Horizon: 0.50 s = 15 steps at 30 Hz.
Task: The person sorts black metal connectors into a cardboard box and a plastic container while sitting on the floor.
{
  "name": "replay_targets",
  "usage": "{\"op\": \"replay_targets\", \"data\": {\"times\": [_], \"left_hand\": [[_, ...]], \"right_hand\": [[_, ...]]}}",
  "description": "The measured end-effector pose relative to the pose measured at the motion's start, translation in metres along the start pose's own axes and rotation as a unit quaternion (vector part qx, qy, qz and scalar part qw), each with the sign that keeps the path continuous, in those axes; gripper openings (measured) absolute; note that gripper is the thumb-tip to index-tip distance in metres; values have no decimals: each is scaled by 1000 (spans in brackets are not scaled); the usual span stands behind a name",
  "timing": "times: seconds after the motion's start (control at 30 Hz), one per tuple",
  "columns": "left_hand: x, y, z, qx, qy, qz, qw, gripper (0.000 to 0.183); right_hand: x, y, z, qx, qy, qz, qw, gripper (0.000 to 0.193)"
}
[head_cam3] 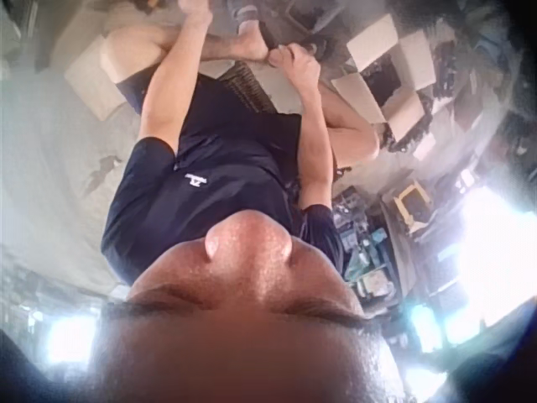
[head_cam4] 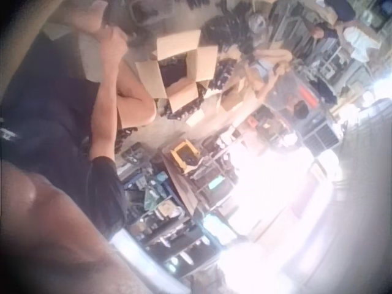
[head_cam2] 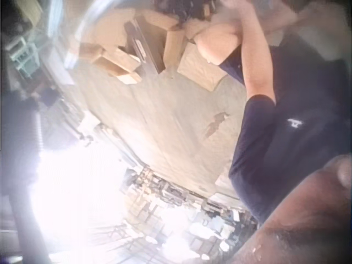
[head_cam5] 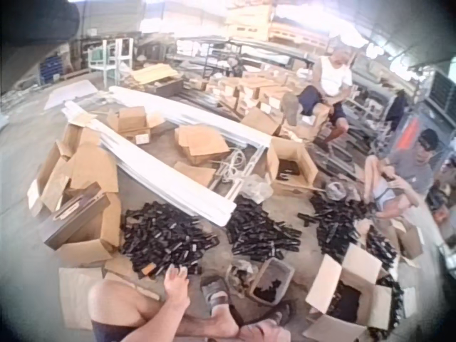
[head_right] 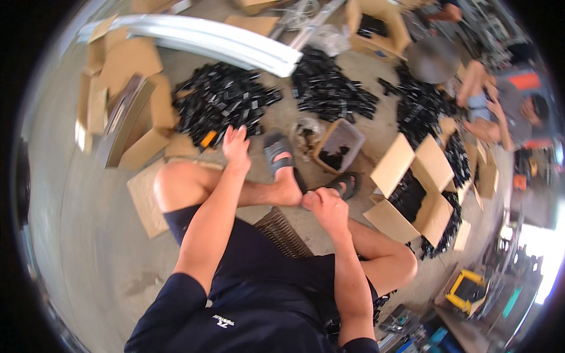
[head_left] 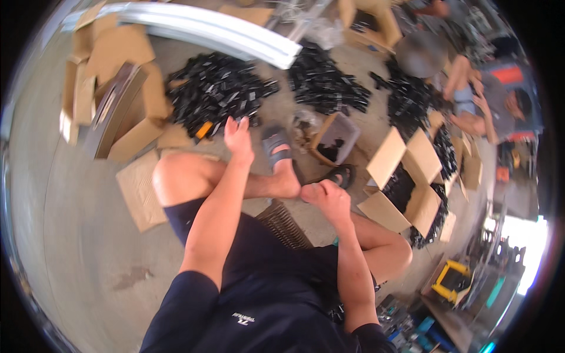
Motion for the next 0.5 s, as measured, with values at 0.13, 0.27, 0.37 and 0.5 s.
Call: {"op": "replay_targets", "data": {"times": [0.13,0.27,0.37,0.5], "left_hand": [[-51,-20,21,-156,85,-104,979,39],[-56,-37,21,-266,-18,-348,899,36],[-32,-67,61,-315,-10,-556,769,35],[-68,-69,85,-402,-81,-616,673,33]], "right_hand": [[15,25,6,-26,17,46,998,21],[32,76,0,-84,-14,56,995,28],[89,114,-3,-90,-90,78,989,34],[186,175,3,-79,-200,117,970,37]]}}
Point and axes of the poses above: each hand's wrist, its own z-axis away from the middle knuckle, its own y-axis out of the back of the hand, x = y × z, the point moved 10 cm from there along -z, towards the middle knuckle, and after that the axes turned 12 degrees about -x, right-handed, at the moved point
